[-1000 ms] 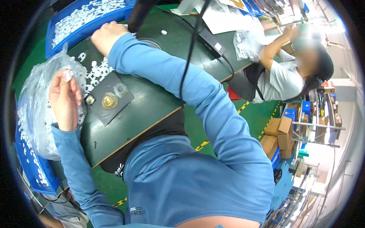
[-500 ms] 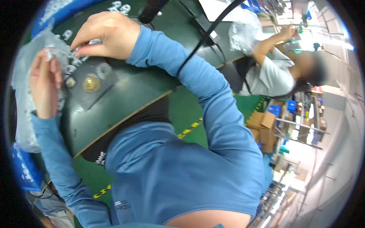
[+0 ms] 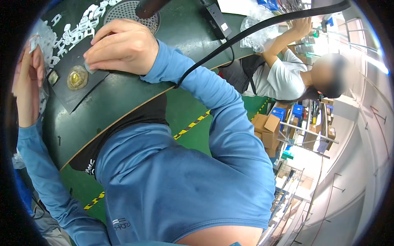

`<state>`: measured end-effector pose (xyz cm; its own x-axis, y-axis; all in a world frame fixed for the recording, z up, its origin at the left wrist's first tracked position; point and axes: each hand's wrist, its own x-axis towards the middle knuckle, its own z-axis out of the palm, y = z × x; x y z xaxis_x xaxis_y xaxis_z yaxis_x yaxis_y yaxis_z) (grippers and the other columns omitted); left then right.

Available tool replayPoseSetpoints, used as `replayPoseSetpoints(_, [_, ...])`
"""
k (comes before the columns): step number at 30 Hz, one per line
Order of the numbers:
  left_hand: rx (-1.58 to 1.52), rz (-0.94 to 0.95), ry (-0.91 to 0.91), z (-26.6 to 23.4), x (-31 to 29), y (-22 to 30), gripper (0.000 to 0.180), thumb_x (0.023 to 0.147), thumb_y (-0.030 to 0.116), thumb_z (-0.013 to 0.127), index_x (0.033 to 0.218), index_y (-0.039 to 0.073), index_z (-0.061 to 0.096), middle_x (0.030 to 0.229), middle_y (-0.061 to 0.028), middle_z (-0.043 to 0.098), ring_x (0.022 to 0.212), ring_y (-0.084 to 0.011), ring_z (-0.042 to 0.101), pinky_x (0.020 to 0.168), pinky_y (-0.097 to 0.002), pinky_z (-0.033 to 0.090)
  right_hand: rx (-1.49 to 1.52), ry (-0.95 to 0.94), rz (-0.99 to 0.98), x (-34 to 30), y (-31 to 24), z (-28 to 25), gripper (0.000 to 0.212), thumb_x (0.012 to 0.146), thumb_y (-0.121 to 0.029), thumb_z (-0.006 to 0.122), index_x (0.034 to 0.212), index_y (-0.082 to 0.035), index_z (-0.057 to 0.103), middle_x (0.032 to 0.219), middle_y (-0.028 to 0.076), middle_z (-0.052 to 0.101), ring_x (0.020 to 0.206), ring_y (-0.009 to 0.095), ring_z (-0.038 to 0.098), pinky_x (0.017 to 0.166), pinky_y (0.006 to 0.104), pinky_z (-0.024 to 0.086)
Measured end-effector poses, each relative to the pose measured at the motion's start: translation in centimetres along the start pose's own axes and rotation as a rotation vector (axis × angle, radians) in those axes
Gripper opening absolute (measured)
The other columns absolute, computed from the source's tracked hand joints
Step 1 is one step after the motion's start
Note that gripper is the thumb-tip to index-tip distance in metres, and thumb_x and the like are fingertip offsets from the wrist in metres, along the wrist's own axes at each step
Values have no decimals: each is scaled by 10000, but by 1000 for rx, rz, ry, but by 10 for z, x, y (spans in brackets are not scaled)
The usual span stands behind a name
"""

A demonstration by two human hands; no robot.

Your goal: Assembling small electronic components using a handheld power tool at a factory workbench.

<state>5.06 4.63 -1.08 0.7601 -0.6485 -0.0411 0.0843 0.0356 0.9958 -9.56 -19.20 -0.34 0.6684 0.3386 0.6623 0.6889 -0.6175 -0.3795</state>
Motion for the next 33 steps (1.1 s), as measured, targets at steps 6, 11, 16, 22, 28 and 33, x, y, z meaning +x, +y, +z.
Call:
replayPoseSetpoints(6, [12, -11, 16, 4, 7, 3, 344, 1106, 329, 397, 826, 131, 431, 680, 48, 366, 598, -45, 330, 560, -217, 263, -82, 35, -3, -7, 0, 0, 227, 735, -54, 840, 952, -30, 780, 999, 66, 773, 916, 240, 718, 769, 327, 591])
replayPoseSetpoints(11, [101, -8, 0, 4, 10, 9, 336, 1102, 331, 407, 831, 134, 442, 674, 53, 368, 604, -40, 350, 558, -219, 265, -93, 47, 7, -5, 3, -5, 230, 737, -47, 826, 957, -9, 772, 1022, 73, 770, 956, 259, 722, 791, 326, 599])
replayPoseSetpoints(16, [117, -14, 31, 4, 10, 12, 327, 1098, 333, 418, 839, 137, 454, 675, 50, 382, 611, -36, 366, 558, -217, 265, -131, 14, -67, -3, 5, -7, 212, 750, -56, 815, 956, -36, 768, 1045, 60, 761, 970, 241, 718, 786, 322, 603])
replayPoseSetpoints(22, [138, 85, 139, 20, 4, 18, 290, 1079, 323, 474, 989, 78, 602, 696, 52, 458, 606, -25, 381, 547, -209, 253, -172, -16, -37, -2, 4, -15, 256, 736, -122, 847, 973, -69, 766, 1054, 34, 748, 1002, 238, 682, 824, 345, 575])
replayPoseSetpoints(28, [76, 13, 149, 66, -21, 44, 266, 1065, 232, 525, 1191, 27, 639, 659, 64, 440, 557, -7, 337, 497, -198, 209, -123, 126, 107, 14, -21, -16, 462, 681, -135, 913, 1097, -28, 741, 955, 55, 735, 927, 250, 686, 775, 330, 541])
replayPoseSetpoints(33, [-50, 18, -27, 74, -26, 37, 188, 1029, 140, 601, 1116, -16, 659, 665, 54, 539, 560, -8, 390, 519, -184, 266, -80, 235, 178, 33, -22, -7, 489, 653, -178, 935, 1081, -39, 745, 791, 18, 698, 684, 163, 636, 632, 280, 503])
